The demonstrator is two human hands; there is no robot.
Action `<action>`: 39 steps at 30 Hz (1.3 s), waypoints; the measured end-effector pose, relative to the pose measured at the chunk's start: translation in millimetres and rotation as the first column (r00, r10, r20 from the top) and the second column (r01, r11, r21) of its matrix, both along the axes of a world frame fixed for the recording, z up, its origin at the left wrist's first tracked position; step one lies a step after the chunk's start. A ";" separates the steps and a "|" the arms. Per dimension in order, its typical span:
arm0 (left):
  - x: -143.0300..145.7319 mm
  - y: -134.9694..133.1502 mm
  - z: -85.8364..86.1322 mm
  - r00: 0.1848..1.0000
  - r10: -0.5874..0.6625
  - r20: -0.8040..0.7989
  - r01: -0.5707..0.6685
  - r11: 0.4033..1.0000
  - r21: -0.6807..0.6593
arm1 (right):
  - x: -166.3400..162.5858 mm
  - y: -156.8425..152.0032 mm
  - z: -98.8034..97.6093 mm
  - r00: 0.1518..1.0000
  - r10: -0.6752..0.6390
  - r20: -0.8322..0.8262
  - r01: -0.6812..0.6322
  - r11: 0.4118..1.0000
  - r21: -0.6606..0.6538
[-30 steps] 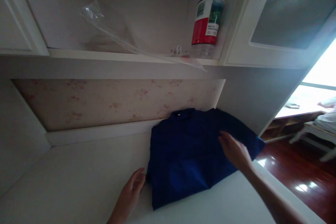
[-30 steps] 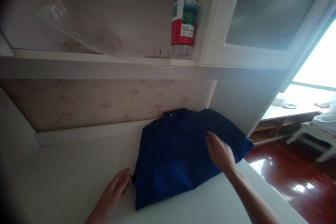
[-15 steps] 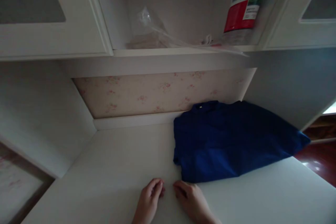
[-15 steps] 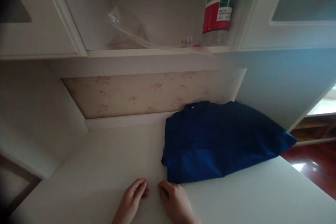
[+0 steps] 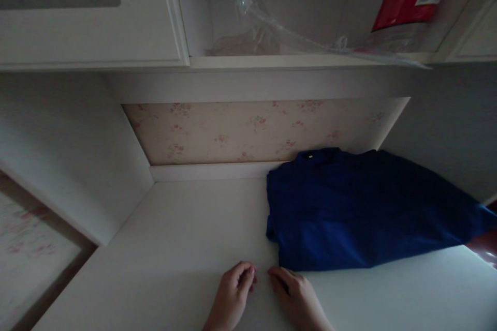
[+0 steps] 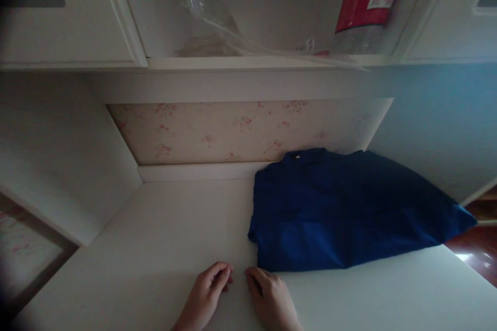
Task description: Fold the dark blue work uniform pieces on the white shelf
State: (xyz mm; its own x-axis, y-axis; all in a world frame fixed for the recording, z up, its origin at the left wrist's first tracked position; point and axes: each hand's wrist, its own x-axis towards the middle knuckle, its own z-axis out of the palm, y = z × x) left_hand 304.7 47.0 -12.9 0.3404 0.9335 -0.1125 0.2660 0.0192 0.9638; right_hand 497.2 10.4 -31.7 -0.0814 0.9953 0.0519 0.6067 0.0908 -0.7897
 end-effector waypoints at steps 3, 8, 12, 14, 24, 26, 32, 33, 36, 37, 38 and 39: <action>-0.5 -0.6 1.0 1.000 -0.014 -0.016 0.013 1.000 0.000 | 0.3 -0.8 -0.8 1.000 -0.002 0.000 0.002 1.000 -0.016; -0.1 -0.1 -3.6 0.998 -0.032 -0.056 0.032 0.999 0.012 | 0.2 0.6 -3.3 1.000 0.009 0.017 -0.008 1.000 -0.027; 0.7 2.2 -8.2 0.996 -0.038 -0.080 0.039 0.999 0.015 | 1.1 4.2 -4.8 1.000 0.020 0.013 -0.020 0.998 -0.052; 0.9 2.7 -8.4 0.995 -0.037 -0.088 0.038 0.999 0.008 | 1.5 5.7 -5.4 1.000 0.023 0.014 -0.022 0.998 -0.067; -0.2 3.1 -7.3 0.995 -0.048 -0.085 0.048 0.999 0.000 | 1.8 6.3 -8.5 0.998 0.052 0.042 -0.048 0.995 -0.087; -0.3 3.6 -7.7 0.995 -0.053 -0.082 0.053 0.999 -0.003 | 2.5 6.7 -9.8 0.997 0.059 0.051 -0.055 0.995 -0.084; 0.7 2.9 -4.1 0.993 -0.044 -0.105 0.043 0.999 -0.015 | 4.0 7.0 -12.2 0.996 0.069 0.062 -0.063 0.994 -0.090; 0.8 2.6 -3.6 0.994 -0.040 -0.106 0.038 0.999 -0.013 | 3.9 6.8 -11.9 0.996 0.068 0.063 -0.062 0.994 -0.091; 0.8 2.4 -3.3 0.993 -0.037 -0.109 0.036 0.999 -0.013 | 3.7 6.3 -10.1 0.996 0.066 0.065 -0.060 0.994 -0.087; 0.7 2.5 -3.3 0.993 -0.039 -0.111 0.038 0.999 -0.013 | 3.6 6.2 -9.5 0.996 0.064 0.066 -0.058 0.995 -0.084; 0.5 2.6 -3.4 0.993 -0.037 -0.113 0.036 0.999 -0.012 | 3.5 6.2 -9.0 0.996 0.064 0.069 -0.058 0.995 -0.083; 0.3 2.8 -3.6 0.993 -0.037 -0.114 0.036 0.999 -0.011 | 3.4 6.2 -8.8 0.995 0.064 0.073 -0.058 0.995 -0.080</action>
State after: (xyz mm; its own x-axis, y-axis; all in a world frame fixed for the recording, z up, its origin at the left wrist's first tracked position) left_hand 305.0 49.9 -16.4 0.3589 0.9195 -0.1605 0.3753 0.0154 0.9268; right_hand 500.6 16.7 -40.5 -0.1430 0.9891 -0.0337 0.6597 0.0699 -0.7482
